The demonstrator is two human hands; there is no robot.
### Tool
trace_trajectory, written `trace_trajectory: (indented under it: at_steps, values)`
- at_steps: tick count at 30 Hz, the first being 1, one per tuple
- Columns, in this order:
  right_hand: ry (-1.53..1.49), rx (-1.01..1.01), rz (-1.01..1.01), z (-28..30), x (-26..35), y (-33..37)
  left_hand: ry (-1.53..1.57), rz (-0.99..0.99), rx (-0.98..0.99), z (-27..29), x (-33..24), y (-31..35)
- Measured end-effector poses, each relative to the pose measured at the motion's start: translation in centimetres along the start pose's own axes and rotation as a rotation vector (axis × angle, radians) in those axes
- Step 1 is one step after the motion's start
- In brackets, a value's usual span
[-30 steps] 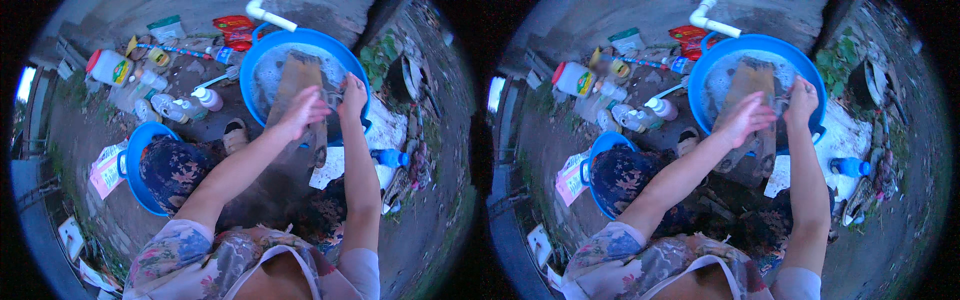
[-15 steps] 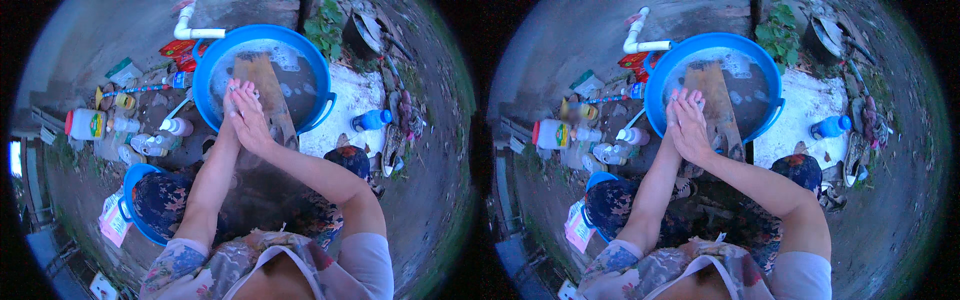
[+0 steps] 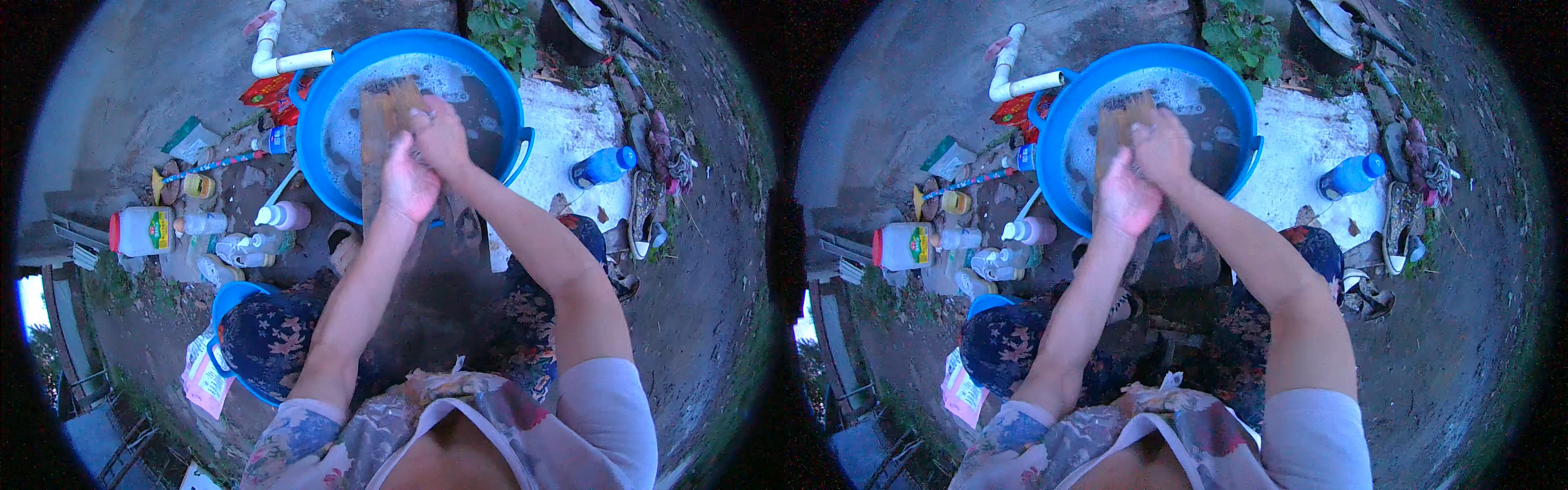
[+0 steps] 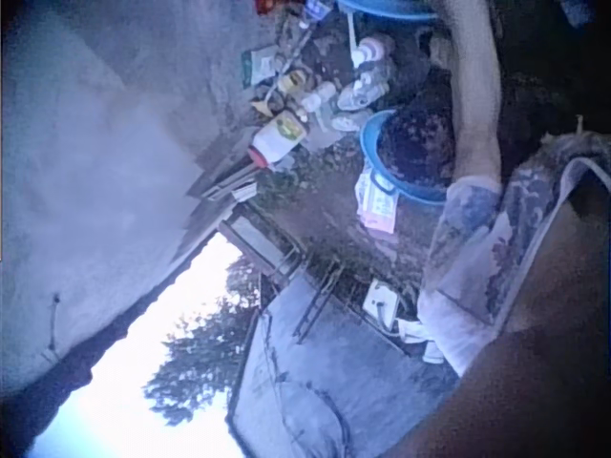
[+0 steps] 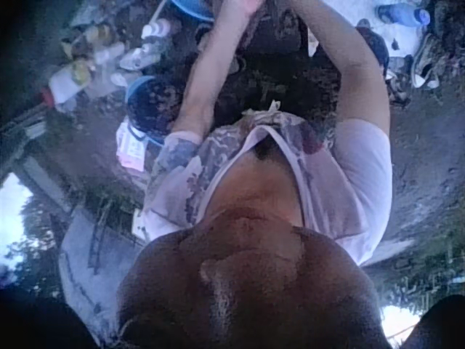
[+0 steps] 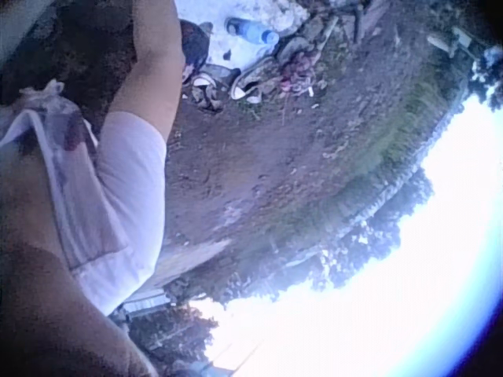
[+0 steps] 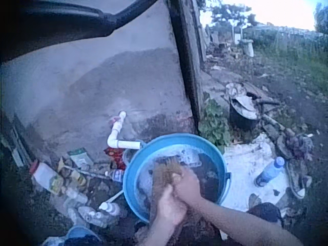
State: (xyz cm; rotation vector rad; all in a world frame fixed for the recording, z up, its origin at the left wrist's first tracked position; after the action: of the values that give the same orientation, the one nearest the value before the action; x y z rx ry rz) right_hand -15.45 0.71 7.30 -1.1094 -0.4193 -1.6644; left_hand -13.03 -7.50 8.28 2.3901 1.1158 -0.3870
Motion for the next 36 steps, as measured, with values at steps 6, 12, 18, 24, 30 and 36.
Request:
trace_trajectory:
  at_steps: [6, 12, 18, 24, 30, 36]
  values:
    - [-0.104, 0.049, -0.049, 2.2, 4.2, 1.7, -0.030, -0.147, 0.054, 3.5, -2.2, -0.3]
    - [-0.036, 0.077, 0.182, -1.6, 3.4, 3.6, -0.003, -0.120, -0.059, 3.3, -3.0, -2.3]
    - [-0.267, 0.113, -0.272, 1.0, 2.0, 0.4, -0.061, 0.015, -0.028, 0.5, 0.0, 0.6]
    - [0.079, 0.054, 0.299, -1.8, 6.2, 6.6, -0.078, -0.249, 0.044, 4.0, -4.2, -1.5]
    - [-0.384, 0.182, -0.188, 1.4, 3.6, 1.8, -0.102, -0.008, 0.046, -1.0, -1.6, 0.5]
    - [-0.045, 0.076, 0.140, -1.8, 4.9, 4.3, 0.029, -0.155, 0.384, 2.9, -1.3, -0.6]
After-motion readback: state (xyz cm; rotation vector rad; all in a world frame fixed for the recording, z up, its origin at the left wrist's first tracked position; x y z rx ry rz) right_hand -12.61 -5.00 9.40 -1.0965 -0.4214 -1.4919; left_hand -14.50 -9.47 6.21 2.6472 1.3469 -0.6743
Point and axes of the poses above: each hand's wrist, its own y-axis away from the middle knuckle, its own z-axis out of the back of the hand, x = y × z, the point moved 2 cm from there along -y, towards the middle knuckle, and after that the axes turned 5 degrees about x, right-handed, at the moved point
